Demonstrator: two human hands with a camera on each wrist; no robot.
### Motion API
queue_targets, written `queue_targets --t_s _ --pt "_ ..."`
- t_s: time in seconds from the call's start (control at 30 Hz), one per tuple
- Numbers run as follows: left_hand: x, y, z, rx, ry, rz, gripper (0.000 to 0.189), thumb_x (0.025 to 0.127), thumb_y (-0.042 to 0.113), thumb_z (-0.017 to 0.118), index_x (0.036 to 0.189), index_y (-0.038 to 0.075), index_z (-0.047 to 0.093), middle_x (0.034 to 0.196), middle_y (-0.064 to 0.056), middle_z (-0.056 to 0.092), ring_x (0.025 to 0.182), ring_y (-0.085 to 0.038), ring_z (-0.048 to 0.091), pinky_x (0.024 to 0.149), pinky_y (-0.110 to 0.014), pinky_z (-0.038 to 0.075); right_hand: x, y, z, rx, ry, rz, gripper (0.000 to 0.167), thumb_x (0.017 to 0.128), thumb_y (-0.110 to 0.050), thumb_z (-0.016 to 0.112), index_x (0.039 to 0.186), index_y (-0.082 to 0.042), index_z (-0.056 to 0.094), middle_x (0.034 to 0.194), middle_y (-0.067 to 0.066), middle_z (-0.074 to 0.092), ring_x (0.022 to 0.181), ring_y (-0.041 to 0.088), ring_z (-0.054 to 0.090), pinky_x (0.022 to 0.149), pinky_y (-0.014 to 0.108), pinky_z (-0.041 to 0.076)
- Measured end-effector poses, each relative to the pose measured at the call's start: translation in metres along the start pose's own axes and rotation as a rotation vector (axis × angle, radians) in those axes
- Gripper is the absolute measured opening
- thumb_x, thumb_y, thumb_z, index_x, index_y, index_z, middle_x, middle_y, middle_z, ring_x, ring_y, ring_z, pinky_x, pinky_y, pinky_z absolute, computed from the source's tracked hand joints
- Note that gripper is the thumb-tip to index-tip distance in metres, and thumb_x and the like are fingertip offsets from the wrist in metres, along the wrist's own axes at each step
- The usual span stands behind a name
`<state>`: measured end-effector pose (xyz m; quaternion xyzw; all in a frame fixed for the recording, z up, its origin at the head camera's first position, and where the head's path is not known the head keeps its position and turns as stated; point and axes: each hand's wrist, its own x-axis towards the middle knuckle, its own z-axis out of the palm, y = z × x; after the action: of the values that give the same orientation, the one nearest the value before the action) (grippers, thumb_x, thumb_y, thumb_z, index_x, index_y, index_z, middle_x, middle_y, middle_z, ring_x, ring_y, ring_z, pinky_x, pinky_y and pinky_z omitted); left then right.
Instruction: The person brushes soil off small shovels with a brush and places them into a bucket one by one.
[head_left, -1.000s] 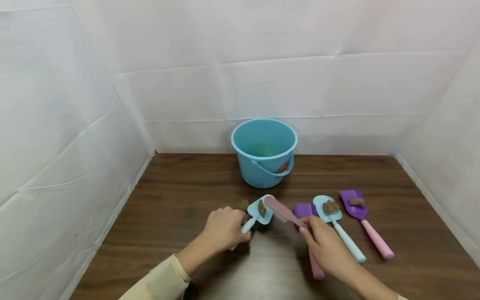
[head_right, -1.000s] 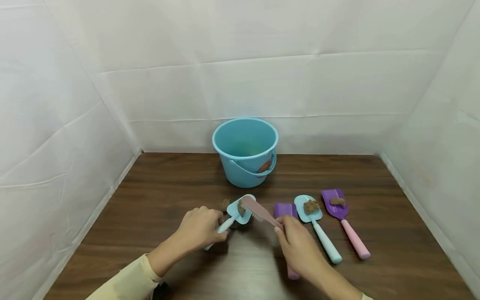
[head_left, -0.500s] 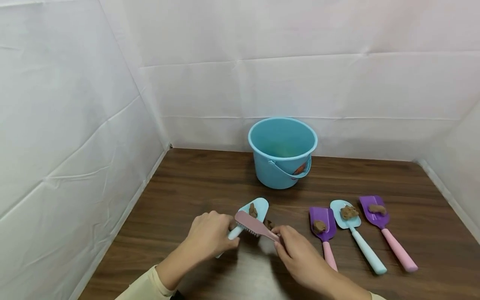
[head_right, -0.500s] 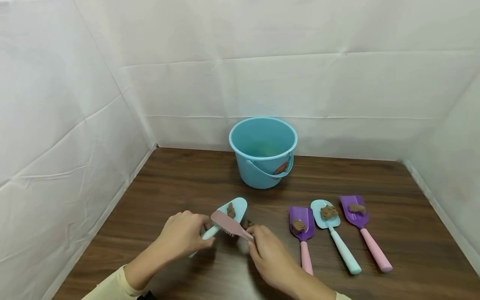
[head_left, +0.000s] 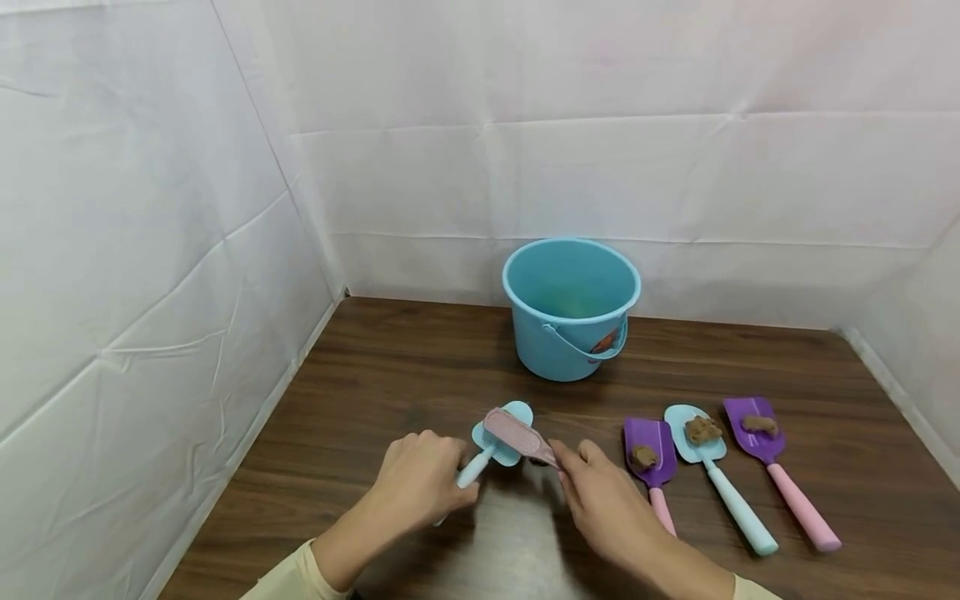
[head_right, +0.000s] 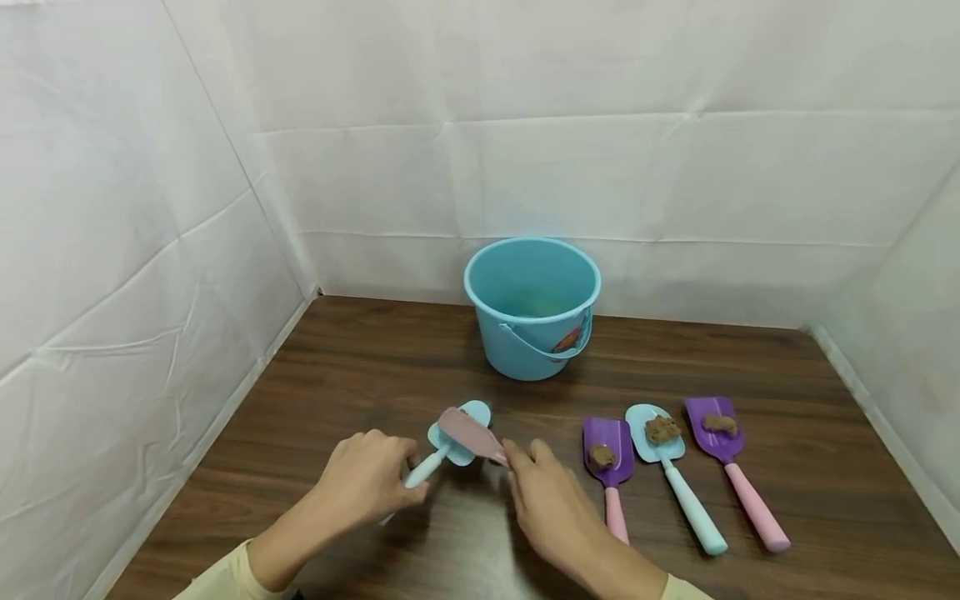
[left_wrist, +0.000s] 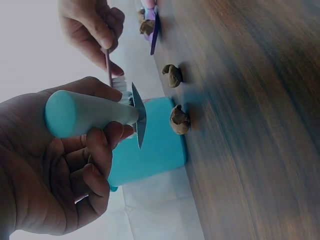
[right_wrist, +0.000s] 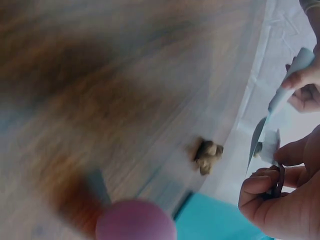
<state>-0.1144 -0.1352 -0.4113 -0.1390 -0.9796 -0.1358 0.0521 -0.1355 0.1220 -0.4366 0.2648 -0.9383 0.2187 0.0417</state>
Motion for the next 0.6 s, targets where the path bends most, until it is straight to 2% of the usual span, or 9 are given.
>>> queue_targets --t_s 0.17,0.3,0.5,0.6 --pt "-0.002 -0.001 0.000 -0.013 -0.025 0.001 0.038 0.074 0.026 0.079 0.055 0.024 0.046 0.045 0.017 0.031 0.042 0.000 0.028 0.037 -0.022 0.026 0.007 0.013 -0.008 -0.017 0.093 0.055 0.037 0.100 -0.010 0.061 0.136 -0.002 0.061 0.086 0.000 0.052 0.062 0.007 0.042 0.051 0.023 0.037" --pt "-0.003 -0.001 0.000 -0.021 -0.024 0.003 0.034 0.074 0.027 0.079 0.058 0.024 0.049 0.046 0.016 0.035 0.043 -0.001 0.030 0.037 -0.022 0.028 0.008 0.017 -0.015 0.022 0.125 0.067 0.036 0.101 -0.009 0.059 0.136 -0.002 0.060 0.094 0.002 0.057 0.068 0.008 0.046 0.055 0.024 0.040" --pt "-0.001 0.000 -0.001 -0.030 -0.016 0.011 0.032 0.073 0.023 0.077 0.057 0.024 0.049 0.045 0.017 0.035 0.040 0.002 0.029 0.035 -0.020 0.027 -0.002 0.005 -0.008 0.139 0.017 -0.055 0.040 0.100 -0.009 0.061 0.141 -0.007 0.058 0.085 -0.008 0.047 0.067 0.003 0.041 0.059 0.022 0.040" --pt "-0.001 0.002 -0.001 -0.018 -0.012 0.007 0.033 0.073 0.027 0.077 0.056 0.025 0.049 0.044 0.018 0.037 0.040 0.001 0.032 0.036 -0.023 0.030 -0.007 -0.001 -0.003 0.150 -0.037 -0.095 0.043 0.101 -0.009 0.060 0.144 -0.012 0.056 0.084 -0.010 0.044 0.065 0.001 0.038 0.057 0.021 0.039"
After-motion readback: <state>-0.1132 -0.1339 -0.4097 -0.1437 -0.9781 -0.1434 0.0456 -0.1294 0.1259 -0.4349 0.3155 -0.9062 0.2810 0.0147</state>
